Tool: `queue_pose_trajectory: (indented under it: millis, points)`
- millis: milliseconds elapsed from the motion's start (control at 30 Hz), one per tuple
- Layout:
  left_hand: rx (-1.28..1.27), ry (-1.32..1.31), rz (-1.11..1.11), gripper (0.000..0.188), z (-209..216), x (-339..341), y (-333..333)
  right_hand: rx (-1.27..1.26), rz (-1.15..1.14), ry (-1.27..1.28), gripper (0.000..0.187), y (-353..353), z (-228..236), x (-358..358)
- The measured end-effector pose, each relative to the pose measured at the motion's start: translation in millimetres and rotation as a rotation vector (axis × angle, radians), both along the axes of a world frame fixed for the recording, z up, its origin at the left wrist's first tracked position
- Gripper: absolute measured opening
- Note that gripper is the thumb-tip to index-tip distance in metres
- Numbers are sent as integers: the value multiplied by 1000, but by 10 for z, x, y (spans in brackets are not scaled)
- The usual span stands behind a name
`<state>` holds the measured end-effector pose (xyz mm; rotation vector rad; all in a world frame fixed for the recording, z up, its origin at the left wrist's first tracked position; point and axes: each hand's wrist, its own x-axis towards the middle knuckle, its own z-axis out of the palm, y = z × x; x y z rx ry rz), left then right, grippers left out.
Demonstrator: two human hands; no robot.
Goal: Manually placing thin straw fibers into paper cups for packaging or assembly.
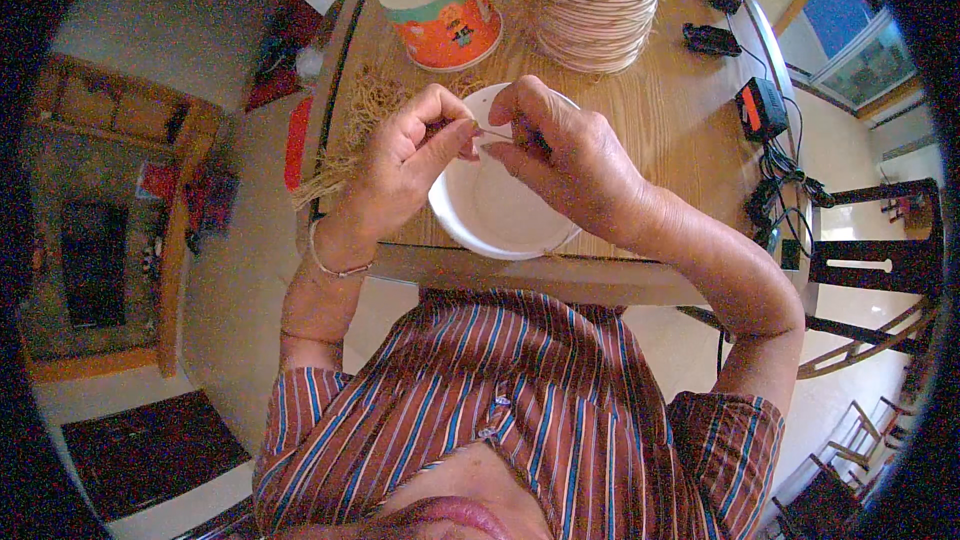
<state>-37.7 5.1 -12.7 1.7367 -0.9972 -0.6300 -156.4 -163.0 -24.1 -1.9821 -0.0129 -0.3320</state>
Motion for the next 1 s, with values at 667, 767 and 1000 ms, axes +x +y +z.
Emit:
queue_pose_trajectory:
  millis: [667,767,1000]
  points:
    - [108,-124,46,5,-83,2,-13,-511,0,-177,11,-32,-239,41]
    - [75,-249,9,5,-110,67,-12,-461,-27,-98,12,-11,-229,56]
    - [-48,-494,212,14,-260,405,11,-212,-49,-119,9,-23,-229,78]
